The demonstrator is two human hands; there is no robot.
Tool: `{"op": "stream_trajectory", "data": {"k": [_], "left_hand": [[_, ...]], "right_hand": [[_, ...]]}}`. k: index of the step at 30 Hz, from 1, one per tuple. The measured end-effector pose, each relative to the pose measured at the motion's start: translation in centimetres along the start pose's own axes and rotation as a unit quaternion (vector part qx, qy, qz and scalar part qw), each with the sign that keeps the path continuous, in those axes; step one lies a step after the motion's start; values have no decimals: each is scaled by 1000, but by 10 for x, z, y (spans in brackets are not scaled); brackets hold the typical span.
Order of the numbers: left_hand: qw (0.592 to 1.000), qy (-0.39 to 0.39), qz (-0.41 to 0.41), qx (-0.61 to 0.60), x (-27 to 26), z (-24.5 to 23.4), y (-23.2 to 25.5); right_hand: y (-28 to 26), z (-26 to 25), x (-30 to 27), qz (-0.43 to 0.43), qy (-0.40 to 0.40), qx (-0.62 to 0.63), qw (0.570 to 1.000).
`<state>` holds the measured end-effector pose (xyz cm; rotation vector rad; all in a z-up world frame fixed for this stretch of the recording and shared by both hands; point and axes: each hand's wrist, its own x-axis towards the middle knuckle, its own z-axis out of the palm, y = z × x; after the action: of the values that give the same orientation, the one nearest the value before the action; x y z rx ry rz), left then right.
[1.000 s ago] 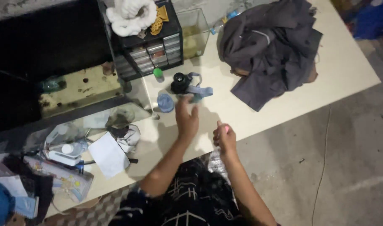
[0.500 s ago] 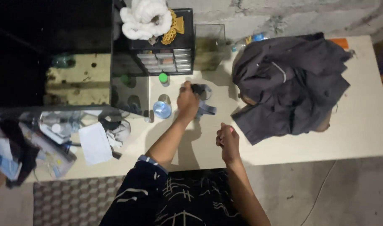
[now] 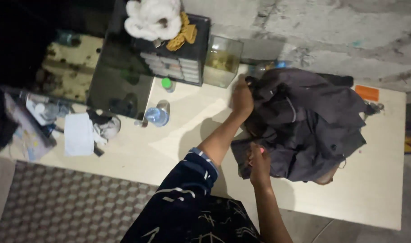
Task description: Organize miscellaneous items on a desk into containers.
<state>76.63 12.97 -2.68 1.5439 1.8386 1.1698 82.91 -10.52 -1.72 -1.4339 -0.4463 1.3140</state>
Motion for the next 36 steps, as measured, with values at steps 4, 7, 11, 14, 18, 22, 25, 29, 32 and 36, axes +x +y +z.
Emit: {"op": "stream_trajectory", "data": {"k": [4,7,11,14,18,22,25,29,32,36], "left_hand": [[974,134,183,-6,-9,-20,-34],[975,64,-100,-188,-35,-31,-159],[812,167,-160,-536,42,-11,-230],[808,135,-272,-506,67,-60,-198],[742,91,-360,-558,69,-74,-194],[733,73,-317,-597,53,-67,-207],[742,69,-278,-606,50,-65,-215],[758,54,-293,-580,64,-68,-215],[863,27,-312,-396,71,-103,-173],[977,63,-202,-19,75,-147,-104]], "right_hand": [[-8,12,6,29,-16,-39,999],[1,27,14,60,-25,-42,997],[4,54,5,99,-53,-42,993],[-1,69,-8,99,-66,-70,990],[-2,75,-20,110,-52,-93,988],[-3,78,-26,110,-39,-77,990],[-1,82,-32,108,-34,-80,990],[11,83,-37,102,-37,-77,991],[20,83,-40,92,-44,-72,992],[20,90,-44,89,-49,-68,993]]}}
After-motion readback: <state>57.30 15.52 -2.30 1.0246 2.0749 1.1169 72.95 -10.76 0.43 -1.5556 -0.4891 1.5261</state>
